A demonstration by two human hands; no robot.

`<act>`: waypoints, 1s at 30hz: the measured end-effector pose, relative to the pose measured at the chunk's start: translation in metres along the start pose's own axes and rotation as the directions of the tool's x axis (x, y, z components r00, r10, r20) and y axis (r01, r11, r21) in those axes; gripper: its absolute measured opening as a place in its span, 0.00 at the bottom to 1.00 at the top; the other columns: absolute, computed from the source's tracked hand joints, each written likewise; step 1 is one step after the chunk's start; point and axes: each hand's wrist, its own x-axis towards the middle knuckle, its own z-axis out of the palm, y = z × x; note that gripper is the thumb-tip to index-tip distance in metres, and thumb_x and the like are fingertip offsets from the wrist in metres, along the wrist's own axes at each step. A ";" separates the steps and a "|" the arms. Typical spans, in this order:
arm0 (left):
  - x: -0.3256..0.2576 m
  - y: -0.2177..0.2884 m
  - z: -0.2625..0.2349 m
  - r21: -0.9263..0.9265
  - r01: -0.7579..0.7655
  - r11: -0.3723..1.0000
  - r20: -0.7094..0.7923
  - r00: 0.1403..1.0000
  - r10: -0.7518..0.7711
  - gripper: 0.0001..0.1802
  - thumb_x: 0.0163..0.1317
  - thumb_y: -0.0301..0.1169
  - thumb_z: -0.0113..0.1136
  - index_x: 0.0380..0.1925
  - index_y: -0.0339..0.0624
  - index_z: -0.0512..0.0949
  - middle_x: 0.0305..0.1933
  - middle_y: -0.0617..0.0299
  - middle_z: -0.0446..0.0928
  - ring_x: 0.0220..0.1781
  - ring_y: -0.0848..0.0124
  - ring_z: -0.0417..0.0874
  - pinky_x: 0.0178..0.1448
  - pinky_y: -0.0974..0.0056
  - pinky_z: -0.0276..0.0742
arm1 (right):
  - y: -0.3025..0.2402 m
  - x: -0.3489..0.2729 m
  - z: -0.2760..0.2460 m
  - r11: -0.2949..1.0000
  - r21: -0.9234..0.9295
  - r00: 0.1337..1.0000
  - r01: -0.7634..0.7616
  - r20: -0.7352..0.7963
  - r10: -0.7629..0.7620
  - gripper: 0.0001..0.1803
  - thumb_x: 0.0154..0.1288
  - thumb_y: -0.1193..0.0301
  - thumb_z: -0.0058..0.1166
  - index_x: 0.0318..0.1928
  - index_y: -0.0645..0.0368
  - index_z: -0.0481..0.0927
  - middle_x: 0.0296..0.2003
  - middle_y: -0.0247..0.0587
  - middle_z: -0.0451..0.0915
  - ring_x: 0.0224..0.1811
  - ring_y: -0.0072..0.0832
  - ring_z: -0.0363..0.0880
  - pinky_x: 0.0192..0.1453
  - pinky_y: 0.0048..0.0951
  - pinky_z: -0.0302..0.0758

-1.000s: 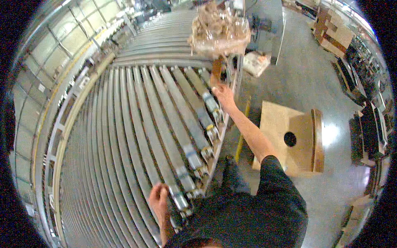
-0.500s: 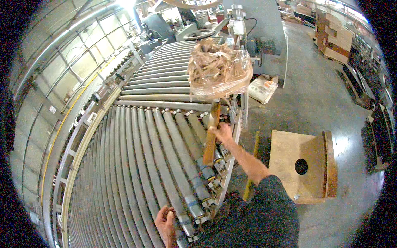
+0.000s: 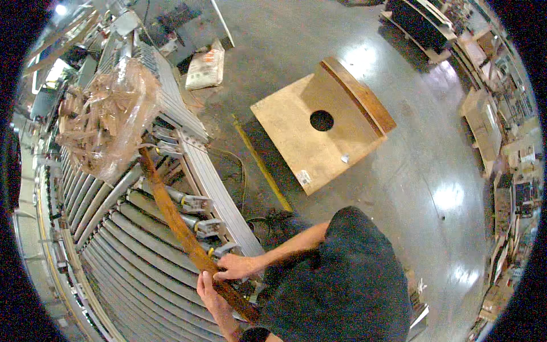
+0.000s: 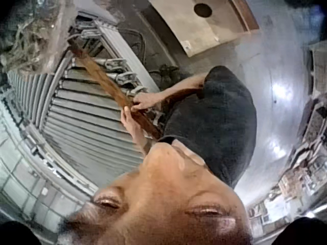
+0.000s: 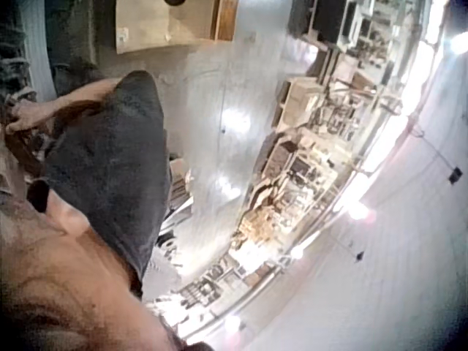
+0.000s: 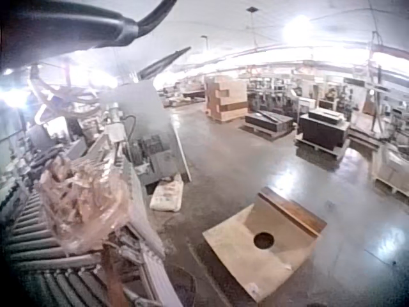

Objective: The person picks up wooden planks from a roller conveyor and places them by hand onto a wooden base, building a stack.

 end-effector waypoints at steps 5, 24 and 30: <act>-0.054 -0.032 -0.030 0.488 -0.114 0.865 -0.018 0.990 0.141 0.21 0.68 0.38 0.63 0.50 0.29 0.77 0.41 0.60 0.77 0.39 0.74 0.74 0.42 0.65 0.72 | 0.007 0.015 0.015 0.989 0.095 0.948 0.109 -0.309 -0.075 0.26 0.68 0.52 0.56 0.46 0.67 0.76 0.40 0.57 0.82 0.42 0.47 0.82 0.47 0.45 0.76; -0.312 -0.124 -0.141 -0.183 0.313 0.932 0.169 0.944 -0.284 0.28 0.63 0.51 0.64 0.40 0.32 0.82 0.34 0.61 0.83 0.35 0.72 0.82 0.38 0.66 0.77 | -0.049 0.007 -0.078 0.526 0.716 0.765 0.459 -0.620 0.176 0.28 0.66 0.51 0.64 0.53 0.58 0.73 0.36 0.35 0.78 0.34 0.24 0.77 0.39 0.31 0.78; -0.324 -0.123 -0.128 -0.142 0.399 0.906 0.237 0.902 -0.360 0.27 0.58 0.49 0.67 0.42 0.32 0.82 0.36 0.61 0.84 0.37 0.72 0.83 0.40 0.66 0.78 | -0.057 0.004 -0.115 0.472 0.747 0.746 0.468 -0.620 0.243 0.26 0.69 0.48 0.60 0.48 0.60 0.78 0.33 0.34 0.77 0.33 0.24 0.76 0.37 0.32 0.76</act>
